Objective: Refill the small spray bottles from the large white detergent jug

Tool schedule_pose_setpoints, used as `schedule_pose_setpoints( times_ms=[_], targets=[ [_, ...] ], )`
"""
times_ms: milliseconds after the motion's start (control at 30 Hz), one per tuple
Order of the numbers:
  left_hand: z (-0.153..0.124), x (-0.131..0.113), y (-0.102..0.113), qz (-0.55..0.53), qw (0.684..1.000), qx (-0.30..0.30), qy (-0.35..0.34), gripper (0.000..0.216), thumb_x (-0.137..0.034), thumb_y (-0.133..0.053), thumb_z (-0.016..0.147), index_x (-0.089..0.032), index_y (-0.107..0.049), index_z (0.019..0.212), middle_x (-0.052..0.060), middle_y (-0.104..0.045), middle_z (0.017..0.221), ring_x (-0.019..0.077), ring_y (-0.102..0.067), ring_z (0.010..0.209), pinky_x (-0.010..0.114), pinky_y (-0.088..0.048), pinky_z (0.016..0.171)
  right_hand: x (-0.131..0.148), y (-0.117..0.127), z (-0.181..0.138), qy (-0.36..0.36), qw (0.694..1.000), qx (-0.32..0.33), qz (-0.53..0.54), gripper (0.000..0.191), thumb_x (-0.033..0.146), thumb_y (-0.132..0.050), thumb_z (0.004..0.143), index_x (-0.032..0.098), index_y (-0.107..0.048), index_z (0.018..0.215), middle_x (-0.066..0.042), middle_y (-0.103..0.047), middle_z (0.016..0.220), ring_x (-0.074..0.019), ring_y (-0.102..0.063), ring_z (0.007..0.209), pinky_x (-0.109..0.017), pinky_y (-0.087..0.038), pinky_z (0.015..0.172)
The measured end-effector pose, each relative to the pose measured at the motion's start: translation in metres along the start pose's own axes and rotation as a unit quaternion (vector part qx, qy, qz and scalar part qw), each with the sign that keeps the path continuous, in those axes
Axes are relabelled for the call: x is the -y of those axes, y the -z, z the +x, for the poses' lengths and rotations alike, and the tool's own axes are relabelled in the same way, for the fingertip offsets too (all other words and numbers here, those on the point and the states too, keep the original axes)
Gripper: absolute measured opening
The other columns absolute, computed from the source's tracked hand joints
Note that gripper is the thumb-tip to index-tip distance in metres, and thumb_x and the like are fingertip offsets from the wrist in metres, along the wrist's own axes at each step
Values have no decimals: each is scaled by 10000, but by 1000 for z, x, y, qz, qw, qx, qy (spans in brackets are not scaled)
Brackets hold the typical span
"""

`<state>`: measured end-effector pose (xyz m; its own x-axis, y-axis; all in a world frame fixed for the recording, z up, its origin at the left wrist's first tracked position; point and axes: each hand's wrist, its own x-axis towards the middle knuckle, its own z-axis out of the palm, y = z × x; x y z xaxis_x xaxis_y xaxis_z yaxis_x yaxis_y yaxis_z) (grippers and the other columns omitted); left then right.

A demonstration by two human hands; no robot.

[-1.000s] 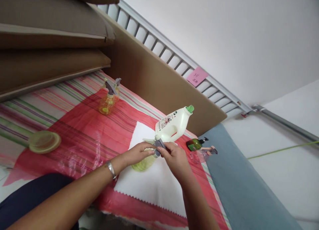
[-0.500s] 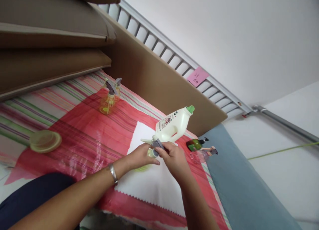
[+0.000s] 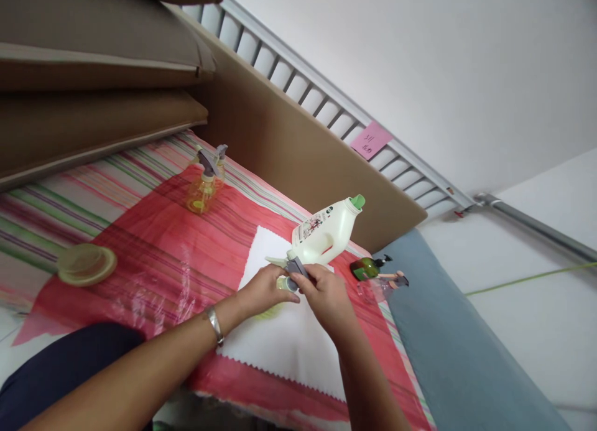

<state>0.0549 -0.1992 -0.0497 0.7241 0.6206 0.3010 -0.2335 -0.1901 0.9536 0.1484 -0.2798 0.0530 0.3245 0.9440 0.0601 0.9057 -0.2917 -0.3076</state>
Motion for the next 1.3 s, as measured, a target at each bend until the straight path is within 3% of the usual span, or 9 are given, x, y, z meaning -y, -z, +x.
schedule_pose_setpoints(
  times_ms=[167,533,700,867,1033,1167,1300],
  targets=[
    [2,4,3,-13,998,34,-46,242,-249,-732,637,-171,-674,858,13,-690,933,196,-600,919,267,-423,840,-1,0,1,13,1000,8,7,240,364,-476,823,200,-617,720,-17,-604,691,-167,-540,670,-259,-343,594],
    [2,2,7,-34,997,70,-15,283,-252,-710,649,-169,-682,918,7,-700,905,201,-611,878,275,-438,798,-3,1,2,34,999,24,14,222,347,-482,830,201,-617,732,-11,-599,699,-164,-542,680,-255,-342,601],
    [1,8,5,-24,998,58,-26,360,-247,-678,674,-195,-647,1029,33,-663,1073,226,-565,1028,325,-394,929,-1,1,1,24,1000,13,9,158,305,-518,811,197,-629,778,-18,-631,765,-161,-555,725,-245,-354,630],
    [-8,25,5,99,994,32,-17,623,-322,-711,624,-224,-511,1205,79,-551,1255,279,-473,1165,420,-352,1003,-11,8,-1,-2,1000,-20,-3,125,321,-602,751,199,-624,770,0,-636,771,-143,-553,708,-222,-346,608],
    [-15,28,15,159,987,28,-4,478,-422,-497,810,-273,-445,1261,42,-479,1335,240,-421,1235,424,-332,1033,-58,50,-15,-54,997,-32,51,93,260,-555,760,193,-618,752,30,-618,682,-117,-562,639,-191,-352,538],
    [-17,37,13,217,976,12,-2,408,-484,-515,779,-296,-566,1138,21,-602,1196,252,-521,1139,406,-404,986,-117,101,-35,-101,993,-60,11,107,247,-545,744,175,-597,684,42,-573,613,-117,-526,598,-205,-345,533],
    [-22,55,13,255,966,11,-25,378,-498,-560,731,-355,-609,1078,-14,-639,1144,266,-558,1094,385,-441,962,-188,140,-51,-147,987,-45,-46,79,229,-589,727,176,-595,669,58,-549,588,-121,-517,608,-221,-357,558]
  ],
)
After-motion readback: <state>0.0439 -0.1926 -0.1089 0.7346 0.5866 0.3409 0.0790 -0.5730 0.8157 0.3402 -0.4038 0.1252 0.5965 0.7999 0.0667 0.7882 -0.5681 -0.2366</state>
